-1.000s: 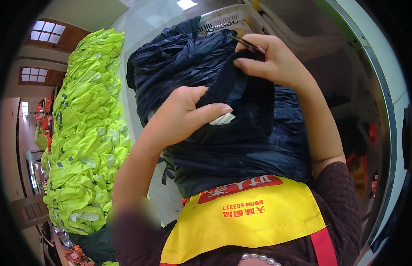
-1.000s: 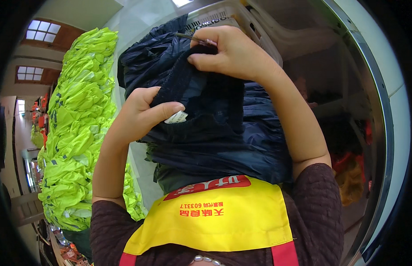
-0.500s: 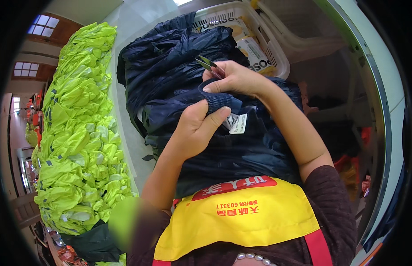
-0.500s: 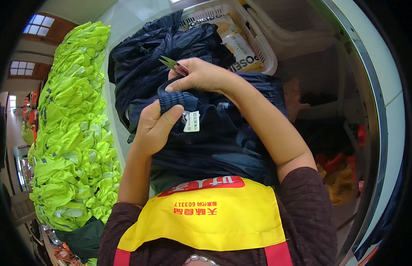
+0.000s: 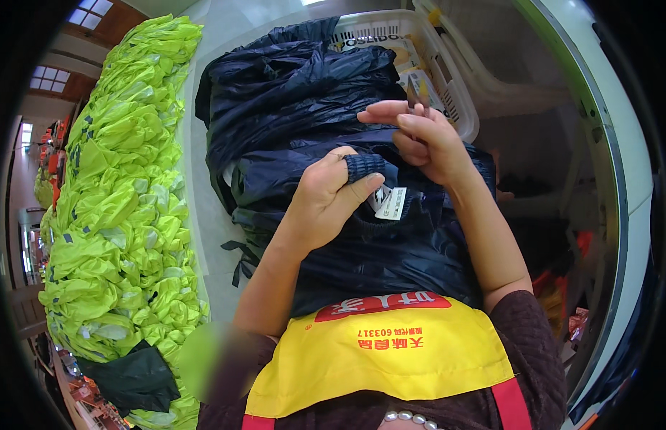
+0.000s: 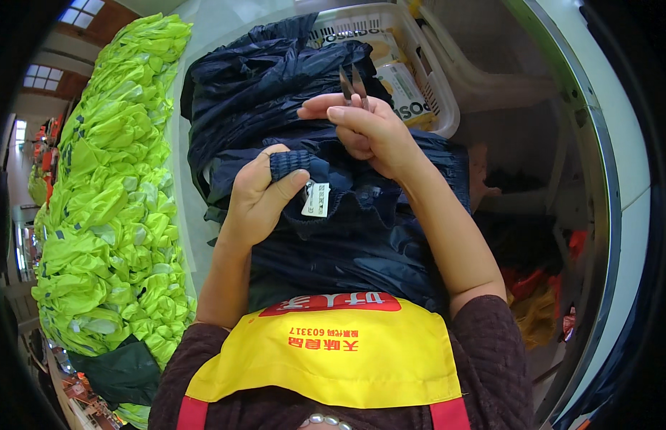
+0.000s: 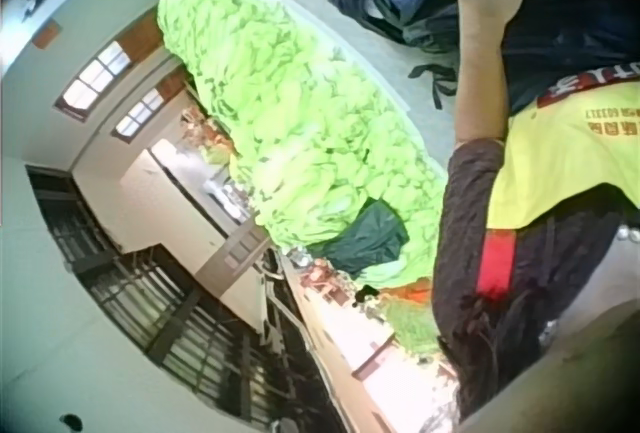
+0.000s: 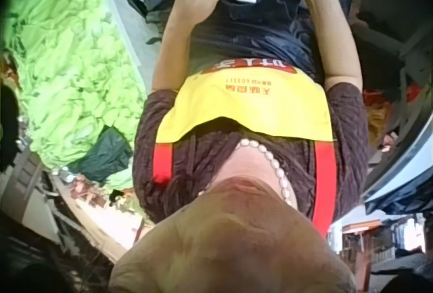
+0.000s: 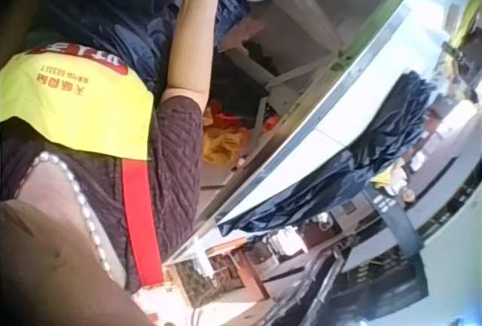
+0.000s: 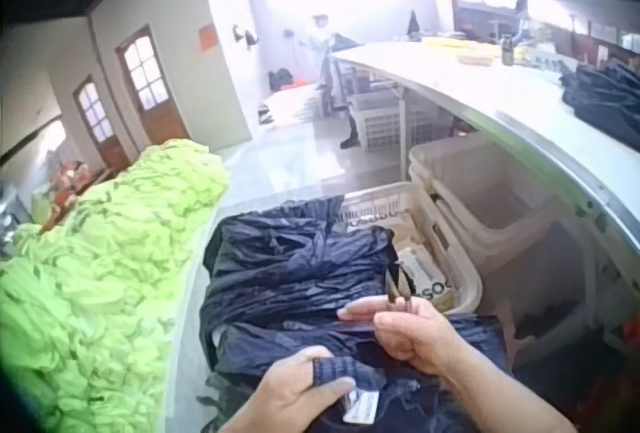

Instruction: The person removes tags from dark blue garments using a small tool. The person repeatedly picks up garments, cuts the tags, and places them back in a pile.

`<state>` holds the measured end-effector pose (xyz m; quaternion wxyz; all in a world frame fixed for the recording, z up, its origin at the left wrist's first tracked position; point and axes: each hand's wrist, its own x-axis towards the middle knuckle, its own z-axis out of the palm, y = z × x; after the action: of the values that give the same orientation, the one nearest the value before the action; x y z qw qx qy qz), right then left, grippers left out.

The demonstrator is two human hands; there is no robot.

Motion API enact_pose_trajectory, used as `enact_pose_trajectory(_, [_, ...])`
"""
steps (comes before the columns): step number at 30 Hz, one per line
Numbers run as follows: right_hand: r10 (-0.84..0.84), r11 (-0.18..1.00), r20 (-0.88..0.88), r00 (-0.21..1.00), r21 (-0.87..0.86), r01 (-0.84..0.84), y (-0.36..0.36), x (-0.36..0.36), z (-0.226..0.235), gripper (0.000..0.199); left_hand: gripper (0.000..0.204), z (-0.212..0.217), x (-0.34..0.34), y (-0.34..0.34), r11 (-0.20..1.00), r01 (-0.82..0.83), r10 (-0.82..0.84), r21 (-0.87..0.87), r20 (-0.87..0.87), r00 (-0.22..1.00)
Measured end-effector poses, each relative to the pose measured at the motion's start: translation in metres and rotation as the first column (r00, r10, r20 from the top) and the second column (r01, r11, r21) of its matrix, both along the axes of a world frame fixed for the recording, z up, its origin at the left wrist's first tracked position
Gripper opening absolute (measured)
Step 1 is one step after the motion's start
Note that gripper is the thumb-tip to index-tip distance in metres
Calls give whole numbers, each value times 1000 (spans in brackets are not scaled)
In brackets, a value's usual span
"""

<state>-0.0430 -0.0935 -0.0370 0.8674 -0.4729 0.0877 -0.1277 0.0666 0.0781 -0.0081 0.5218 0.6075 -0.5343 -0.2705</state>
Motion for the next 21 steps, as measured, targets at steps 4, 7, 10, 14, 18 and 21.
enact_pose_trajectory(4, [-25,796,107,994,-599,84,27,-5,17,38,9,-4,-1,-5,999,34,-34,31,-13,999])
enact_pose_trajectory(7, [-119,685,175,977,-698,208,34,0,15,31,11,-16,-1,-2,999,-1,1,39,-9,1000])
enact_pose_trajectory(10, [-184,619,218,958,-732,285,39,0,13,25,13,-8,-7,-7,1000,-16,15,-16,-68,998])
enact_pose_trajectory(14, [-296,577,298,907,-701,419,49,3,-1,17,14,-7,-15,-7,998,-34,42,55,-149,988])
enact_pose_trajectory(18, [-392,566,249,886,-694,445,50,1,-8,15,13,-10,-16,-4,995,-19,27,98,-85,996])
enact_pose_trajectory(21, [-411,376,316,855,-796,474,49,-2,-2,16,10,-12,-17,-4,996,-20,27,89,-81,996])
